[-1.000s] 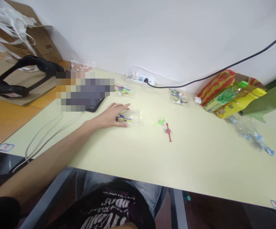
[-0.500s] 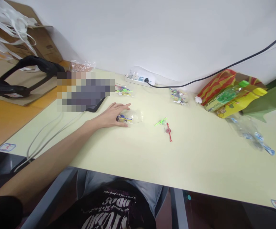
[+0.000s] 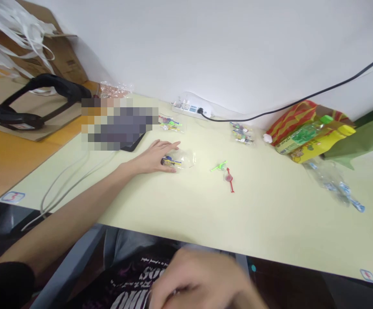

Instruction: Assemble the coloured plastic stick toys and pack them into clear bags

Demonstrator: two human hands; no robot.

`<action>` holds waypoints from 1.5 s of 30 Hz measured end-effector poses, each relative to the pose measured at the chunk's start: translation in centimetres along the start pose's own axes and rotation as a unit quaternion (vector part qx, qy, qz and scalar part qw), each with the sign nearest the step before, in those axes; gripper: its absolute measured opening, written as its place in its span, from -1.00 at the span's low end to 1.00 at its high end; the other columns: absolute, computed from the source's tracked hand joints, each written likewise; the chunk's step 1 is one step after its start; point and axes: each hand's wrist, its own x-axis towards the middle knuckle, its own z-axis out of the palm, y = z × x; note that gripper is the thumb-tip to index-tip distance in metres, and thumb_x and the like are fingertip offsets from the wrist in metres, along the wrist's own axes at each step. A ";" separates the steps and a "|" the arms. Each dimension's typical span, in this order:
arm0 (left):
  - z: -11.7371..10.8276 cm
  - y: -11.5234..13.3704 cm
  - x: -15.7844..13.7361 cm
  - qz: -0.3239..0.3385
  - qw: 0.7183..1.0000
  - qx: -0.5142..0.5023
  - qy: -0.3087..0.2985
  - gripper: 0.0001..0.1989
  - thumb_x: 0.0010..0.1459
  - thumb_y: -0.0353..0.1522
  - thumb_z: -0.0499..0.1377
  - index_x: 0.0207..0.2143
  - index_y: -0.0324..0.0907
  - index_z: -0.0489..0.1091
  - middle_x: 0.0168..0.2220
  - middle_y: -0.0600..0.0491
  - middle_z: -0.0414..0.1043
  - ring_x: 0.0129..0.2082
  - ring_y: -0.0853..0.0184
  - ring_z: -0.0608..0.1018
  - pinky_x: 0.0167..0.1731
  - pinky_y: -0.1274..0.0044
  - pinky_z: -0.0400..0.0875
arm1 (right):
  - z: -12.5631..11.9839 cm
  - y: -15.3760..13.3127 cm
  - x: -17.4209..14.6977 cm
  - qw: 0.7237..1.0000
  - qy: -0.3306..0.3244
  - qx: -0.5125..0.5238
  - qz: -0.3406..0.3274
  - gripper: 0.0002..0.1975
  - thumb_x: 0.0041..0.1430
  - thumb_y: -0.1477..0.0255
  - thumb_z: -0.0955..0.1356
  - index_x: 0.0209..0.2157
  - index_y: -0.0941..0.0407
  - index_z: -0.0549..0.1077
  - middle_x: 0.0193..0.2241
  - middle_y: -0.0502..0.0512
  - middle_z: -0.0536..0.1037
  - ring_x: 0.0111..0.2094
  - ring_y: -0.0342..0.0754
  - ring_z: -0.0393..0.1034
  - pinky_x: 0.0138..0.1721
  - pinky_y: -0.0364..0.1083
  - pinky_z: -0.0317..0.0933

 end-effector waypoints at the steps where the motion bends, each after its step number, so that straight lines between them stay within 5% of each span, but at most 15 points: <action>1: 0.0 0.0 0.0 0.001 1.000 -0.001 0.001 0.06 0.15 0.17 0.27 0.51 -0.04 -0.07 0.31 -0.09 0.35 0.34 -0.01 0.25 0.35 0.22 -0.04 | -1.9 -0.8 -2.6 0.998 0.068 -0.013 -0.005 -0.61 0.46 0.08 0.27 -0.31 0.05 0.48 -0.48 0.02 0.52 -0.48 -0.14 0.40 -0.47 -0.19 0.29; 2: 0.0 0.0 0.0 0.001 1.000 -0.001 0.001 0.06 0.15 0.17 0.27 0.51 -0.04 -0.07 0.32 -0.09 0.35 0.34 0.00 0.25 0.35 0.22 -0.05 | -3.9 -1.5 -5.0 0.972 0.223 -0.075 0.004 -0.63 0.46 0.10 0.29 -0.32 0.06 0.48 -0.47 0.04 0.53 -0.46 -0.12 0.41 -0.42 -0.16 0.31; 4: 0.0 0.0 0.0 0.000 1.000 -0.001 -0.001 0.07 0.14 0.17 0.27 0.51 -0.04 -0.07 0.31 -0.09 0.35 0.34 0.00 0.25 0.35 0.22 -0.05 | -7.6 -2.0 -8.8 0.826 0.493 -0.262 0.074 -0.67 0.40 0.10 0.33 -0.28 0.06 0.51 -0.34 0.12 0.57 -0.29 -0.02 0.45 -0.23 -0.07 0.35; 6: -0.1 0.1 0.0 -0.002 1.000 0.000 -0.002 0.07 0.14 0.17 0.28 0.51 -0.04 -0.07 0.31 -0.09 0.35 0.34 -0.01 0.25 0.35 0.21 -0.05 | -10.6 -0.9 -10.8 0.639 0.628 -0.407 0.178 -0.54 0.31 -0.05 0.34 -0.14 0.07 0.54 -0.20 0.22 0.57 -0.18 0.12 0.44 -0.10 0.07 0.33; 7: -0.1 0.1 0.0 -0.003 1.000 0.000 -0.003 0.06 0.14 0.16 0.28 0.51 -0.04 -0.07 0.32 -0.09 0.35 0.34 -0.02 0.25 0.34 0.21 -0.05 | -11.6 0.3 -11.1 0.571 0.656 -0.445 0.213 -0.42 0.24 -0.12 0.35 -0.06 0.10 0.53 -0.16 0.29 0.55 -0.15 0.19 0.43 -0.07 0.12 0.32; 8: -0.1 0.2 0.0 -0.004 1.000 -0.001 -0.003 0.06 0.14 0.16 0.28 0.51 -0.04 -0.07 0.32 -0.10 0.35 0.34 -0.02 0.25 0.34 0.21 -0.05 | -12.4 1.6 -11.1 0.554 0.658 -0.452 0.237 -0.31 0.21 -0.16 0.35 0.04 0.15 0.50 -0.13 0.33 0.53 -0.13 0.21 0.43 -0.07 0.14 0.31; 11: -0.2 0.3 0.0 -0.007 1.000 -0.004 -0.007 0.05 0.15 0.15 0.27 0.51 -0.04 -0.07 0.32 -0.10 0.35 0.34 -0.02 0.24 0.34 0.21 -0.04 | -13.5 5.6 -9.6 0.604 0.625 -0.409 0.278 -0.21 0.21 -0.17 0.32 0.17 0.19 0.42 -0.13 0.32 0.52 -0.23 0.15 0.46 -0.16 0.08 0.33; 15: -0.3 0.4 0.0 -0.008 1.000 -0.001 -0.008 0.05 0.15 0.15 0.28 0.51 -0.06 -0.05 0.31 -0.10 0.35 0.33 -0.01 0.25 0.34 0.22 -0.05 | -13.6 7.8 -7.6 0.590 0.613 -0.431 0.300 -0.46 0.25 -0.05 0.31 -0.05 0.12 0.50 -0.23 0.23 0.57 -0.18 0.17 0.47 -0.21 0.03 0.25; 20: -0.3 0.3 0.1 -0.008 1.000 -0.001 -0.009 0.04 0.15 0.15 0.27 0.51 -0.06 -0.05 0.31 -0.10 0.36 0.33 -0.01 0.25 0.34 0.22 -0.04 | -13.4 7.0 -6.8 0.610 0.622 -0.401 0.283 -0.57 0.38 0.02 0.22 -0.25 0.07 0.45 -0.45 0.10 0.58 -0.38 0.08 0.44 -0.33 -0.03 0.14; 27: -0.2 0.3 0.1 -0.008 1.000 -0.002 -0.007 0.05 0.15 0.15 0.27 0.51 -0.05 -0.05 0.31 -0.10 0.36 0.33 -0.01 0.25 0.34 0.22 -0.03 | -12.9 6.5 -6.8 0.604 0.641 -0.384 0.279 -0.50 0.39 -0.07 0.22 -0.33 0.06 0.45 -0.41 0.17 0.61 -0.39 0.07 0.44 -0.31 -0.02 0.15; 36: 0.0 0.1 0.0 0.001 1.000 -0.002 -0.001 0.05 0.16 0.17 0.26 0.51 -0.05 -0.06 0.32 -0.09 0.35 0.34 0.00 0.25 0.35 0.22 -0.06 | -10.6 6.7 -10.5 0.567 0.636 -0.383 0.356 -0.56 0.35 -0.01 0.26 -0.36 0.05 0.47 -0.34 0.25 0.63 -0.34 0.17 0.47 -0.30 0.04 0.19; 40: 0.0 0.1 0.0 0.000 1.000 -0.003 -0.002 0.05 0.15 0.17 0.27 0.51 -0.03 -0.06 0.33 -0.09 0.34 0.35 -0.01 0.24 0.36 0.21 -0.07 | -9.4 4.4 -10.2 0.569 0.675 -0.353 0.310 -0.68 0.34 0.12 0.28 -0.30 0.05 0.48 -0.31 0.22 0.65 -0.42 0.10 0.48 -0.36 0.01 0.21; 45: -0.1 0.2 -0.1 -0.002 1.000 -0.002 0.001 0.05 0.15 0.16 0.28 0.51 -0.04 -0.05 0.31 -0.12 0.33 0.33 -0.01 0.25 0.36 0.21 -0.03 | -11.5 0.1 -4.9 0.647 0.641 -0.377 0.168 -0.82 0.30 0.28 0.31 -0.29 0.07 0.49 -0.53 0.06 0.55 -0.50 0.00 0.44 -0.36 -0.05 0.22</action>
